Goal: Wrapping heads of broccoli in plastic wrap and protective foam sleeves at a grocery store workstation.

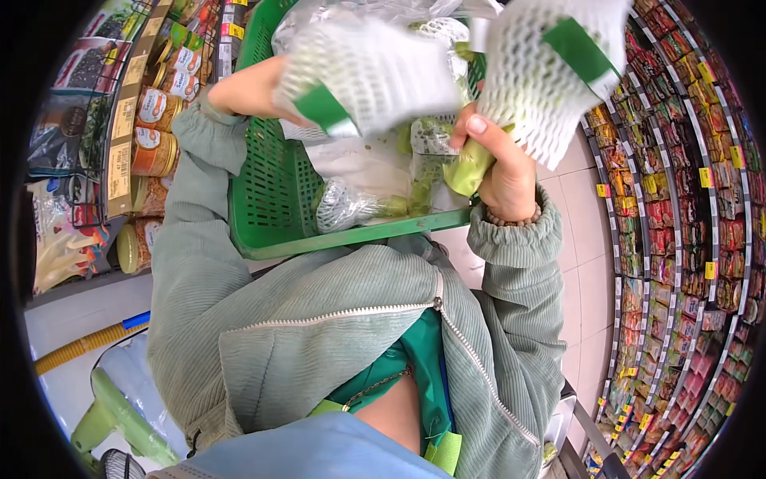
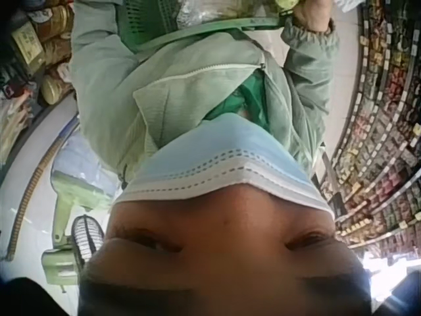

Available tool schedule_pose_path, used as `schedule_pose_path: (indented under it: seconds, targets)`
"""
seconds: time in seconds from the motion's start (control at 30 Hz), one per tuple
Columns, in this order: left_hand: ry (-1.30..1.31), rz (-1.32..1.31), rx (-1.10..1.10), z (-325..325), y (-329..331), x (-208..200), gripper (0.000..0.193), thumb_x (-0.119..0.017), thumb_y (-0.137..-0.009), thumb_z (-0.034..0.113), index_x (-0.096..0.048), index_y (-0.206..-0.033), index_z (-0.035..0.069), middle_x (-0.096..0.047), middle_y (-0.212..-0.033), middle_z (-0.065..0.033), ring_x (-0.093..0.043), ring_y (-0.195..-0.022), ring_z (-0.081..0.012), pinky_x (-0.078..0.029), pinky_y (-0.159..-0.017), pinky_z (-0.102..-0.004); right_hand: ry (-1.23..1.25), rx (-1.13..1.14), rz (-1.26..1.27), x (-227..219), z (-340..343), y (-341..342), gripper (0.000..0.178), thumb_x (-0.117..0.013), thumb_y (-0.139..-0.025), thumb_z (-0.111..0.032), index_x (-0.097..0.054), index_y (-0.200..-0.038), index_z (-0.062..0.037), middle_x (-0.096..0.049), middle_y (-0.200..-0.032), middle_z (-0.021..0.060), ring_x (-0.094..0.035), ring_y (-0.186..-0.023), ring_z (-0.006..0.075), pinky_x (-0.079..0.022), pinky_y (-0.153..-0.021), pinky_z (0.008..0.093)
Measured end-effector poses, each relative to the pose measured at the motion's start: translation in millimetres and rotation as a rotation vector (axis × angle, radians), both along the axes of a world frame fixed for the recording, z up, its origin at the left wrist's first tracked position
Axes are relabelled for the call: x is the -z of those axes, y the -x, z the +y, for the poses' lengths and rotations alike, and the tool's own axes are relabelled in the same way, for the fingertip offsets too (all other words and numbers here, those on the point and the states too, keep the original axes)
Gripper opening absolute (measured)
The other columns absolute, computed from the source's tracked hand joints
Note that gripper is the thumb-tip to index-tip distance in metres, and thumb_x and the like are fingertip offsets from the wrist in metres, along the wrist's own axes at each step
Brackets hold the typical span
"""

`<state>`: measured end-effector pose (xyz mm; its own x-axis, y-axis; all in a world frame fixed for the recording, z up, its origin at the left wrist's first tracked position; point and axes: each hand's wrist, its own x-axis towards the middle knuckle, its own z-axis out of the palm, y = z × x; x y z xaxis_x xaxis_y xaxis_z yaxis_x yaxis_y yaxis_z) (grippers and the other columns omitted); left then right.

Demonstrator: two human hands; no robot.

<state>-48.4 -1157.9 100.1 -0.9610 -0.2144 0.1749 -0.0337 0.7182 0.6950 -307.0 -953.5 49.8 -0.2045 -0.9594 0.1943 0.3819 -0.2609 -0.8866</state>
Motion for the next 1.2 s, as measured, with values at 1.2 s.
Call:
schedule_pose_path:
  seconds: [1.2]
  targets:
    - [0.416,0.131,-0.009,125.9,54.2,-53.1,0.02,-0.068,-0.078,0.025,-0.063,-0.076,0.006,-0.055,-0.067,-0.0079,-0.057,-0.064,-0.0293,-0.046,-0.057,-0.0384,-0.157,0.072,0.015,16.6,7.1,-16.0,0.051,-0.056,-0.077,-0.016,-0.047,-0.124,0.0018,-0.051,-0.122,0.0135,-0.05,-0.115,0.0247,-0.039,-0.099,0.0367]
